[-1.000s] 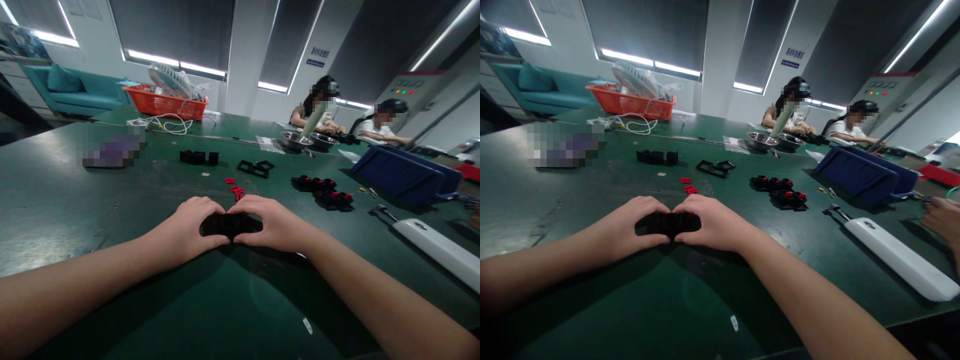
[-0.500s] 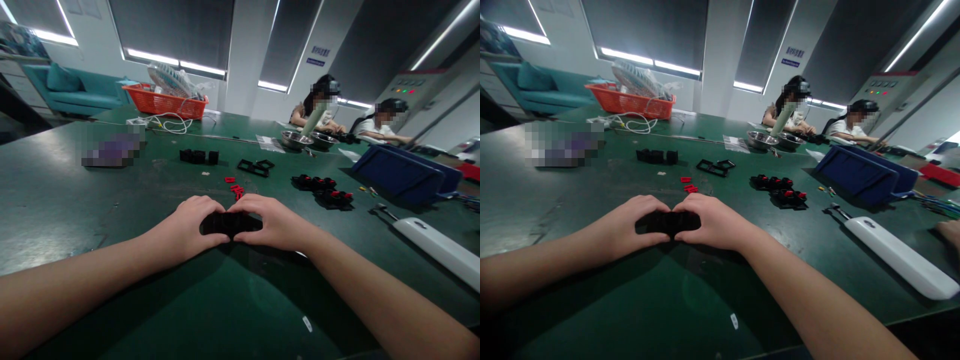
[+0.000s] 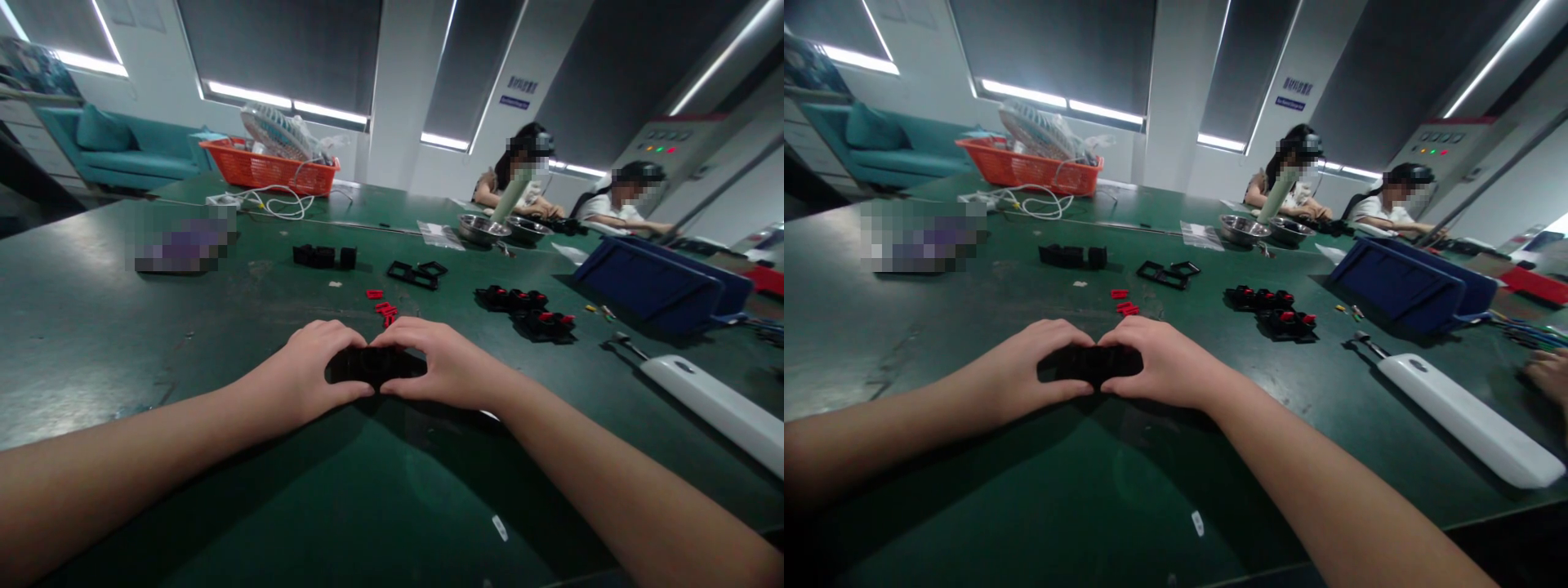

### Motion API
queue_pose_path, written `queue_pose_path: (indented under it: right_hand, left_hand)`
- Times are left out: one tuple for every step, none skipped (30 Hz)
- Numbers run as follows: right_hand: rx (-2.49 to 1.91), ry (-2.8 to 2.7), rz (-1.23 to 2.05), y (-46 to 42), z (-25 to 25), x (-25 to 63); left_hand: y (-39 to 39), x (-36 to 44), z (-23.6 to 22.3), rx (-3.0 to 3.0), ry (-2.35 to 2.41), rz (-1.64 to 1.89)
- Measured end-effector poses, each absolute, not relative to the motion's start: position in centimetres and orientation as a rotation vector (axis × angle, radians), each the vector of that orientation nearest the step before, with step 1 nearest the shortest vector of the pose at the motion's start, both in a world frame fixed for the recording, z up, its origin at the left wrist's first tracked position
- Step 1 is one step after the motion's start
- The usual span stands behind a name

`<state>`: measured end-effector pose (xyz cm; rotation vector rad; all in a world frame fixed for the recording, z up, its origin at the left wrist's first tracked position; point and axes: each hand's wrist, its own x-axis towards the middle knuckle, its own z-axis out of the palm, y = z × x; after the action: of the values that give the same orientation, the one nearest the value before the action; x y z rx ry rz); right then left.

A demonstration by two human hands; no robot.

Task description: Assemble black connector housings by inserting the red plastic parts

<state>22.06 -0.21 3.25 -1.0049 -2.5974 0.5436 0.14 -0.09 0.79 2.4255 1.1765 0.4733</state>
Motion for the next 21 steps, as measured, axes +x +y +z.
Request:
queue_pose_path:
  right_hand:
    - [-1.007, -2.598, 0.544, -0.21, 3.26, 22.05]
    - [-1.008, -2.598, 0.544, -0.21, 3.25, 22.06]
    - [-1.006, -2.598, 0.544, -0.21, 3.24, 22.06]
    - [-1.002, -2.598, 0.544, -0.21, 3.23, 22.07]
    - [-0.998, -2.597, 0.544, -0.20, 3.21, 22.08]
    - [-0.994, -2.598, 0.547, -0.20, 3.20, 22.08]
    - [-0.992, -2.598, 0.548, -0.20, 3.19, 22.08]
    - [-0.991, -2.599, 0.550, -0.20, 3.18, 22.08]
    - [-0.994, -2.599, 0.553, -0.21, 3.18, 22.08]
    - [-0.999, -2.597, 0.556, -0.23, 3.19, 22.08]
    - [-1.003, -2.595, 0.558, -0.25, 3.21, 22.07]
    - [-1.006, -2.593, 0.559, -0.27, 3.22, 22.07]
    - [-1.008, -2.591, 0.560, -0.28, 3.24, 22.07]
    - [-1.010, -2.590, 0.561, -0.29, 3.26, 22.07]
    - [-1.010, -2.589, 0.561, -0.30, 3.26, 22.07]
    - [-1.010, -2.588, 0.562, -0.30, 3.27, 22.07]
    - [-1.009, -2.586, 0.562, -0.29, 3.27, 22.07]
    - [-1.009, -2.583, 0.561, -0.28, 3.26, 22.07]
    - [-1.008, -2.581, 0.562, -0.27, 3.26, 22.06]
    - [-1.010, -2.578, 0.562, -0.27, 3.26, 22.06]
    - [-1.013, -2.577, 0.565, -0.27, 3.26, 22.05]
  left_hand:
    - [-0.10, 0.14, 0.81, 2.427, 1.177, 0.473]
    - [-0.10, 0.13, 0.83, 2.428, 1.177, 0.470]
    - [-0.11, 0.12, 0.83, 2.430, 1.178, 0.469]
    - [-0.11, 0.12, 0.83, 2.430, 1.181, 0.467]
    - [-0.10, 0.11, 0.82, 2.430, 1.182, 0.470]
    - [-0.10, 0.11, 0.80, 2.429, 1.182, 0.471]
    - [-0.09, 0.10, 0.78, 2.428, 1.181, 0.474]
    - [-0.09, 0.10, 0.76, 2.427, 1.180, 0.475]
    - [-0.09, 0.10, 0.75, 2.426, 1.180, 0.476]
    - [-0.08, 0.10, 0.74, 2.427, 1.179, 0.473]
    - [-0.08, 0.10, 0.73, 2.428, 1.178, 0.472]
    - [-0.08, 0.09, 0.72, 2.431, 1.177, 0.472]
    - [-0.07, 0.08, 0.71, 2.434, 1.176, 0.475]
    - [-0.06, 0.08, 0.69, 2.437, 1.172, 0.479]
    - [-0.05, 0.08, 0.69, 2.440, 1.168, 0.483]
    - [-0.04, 0.07, 0.69, 2.442, 1.165, 0.487]
    - [-0.03, 0.08, 0.70, 2.444, 1.162, 0.488]
    - [-0.03, 0.09, 0.72, 2.446, 1.160, 0.487]
    - [-0.04, 0.10, 0.75, 2.446, 1.159, 0.486]
    - [-0.05, 0.12, 0.79, 2.447, 1.159, 0.484]
    - [-0.06, 0.13, 0.83, 2.447, 1.161, 0.482]
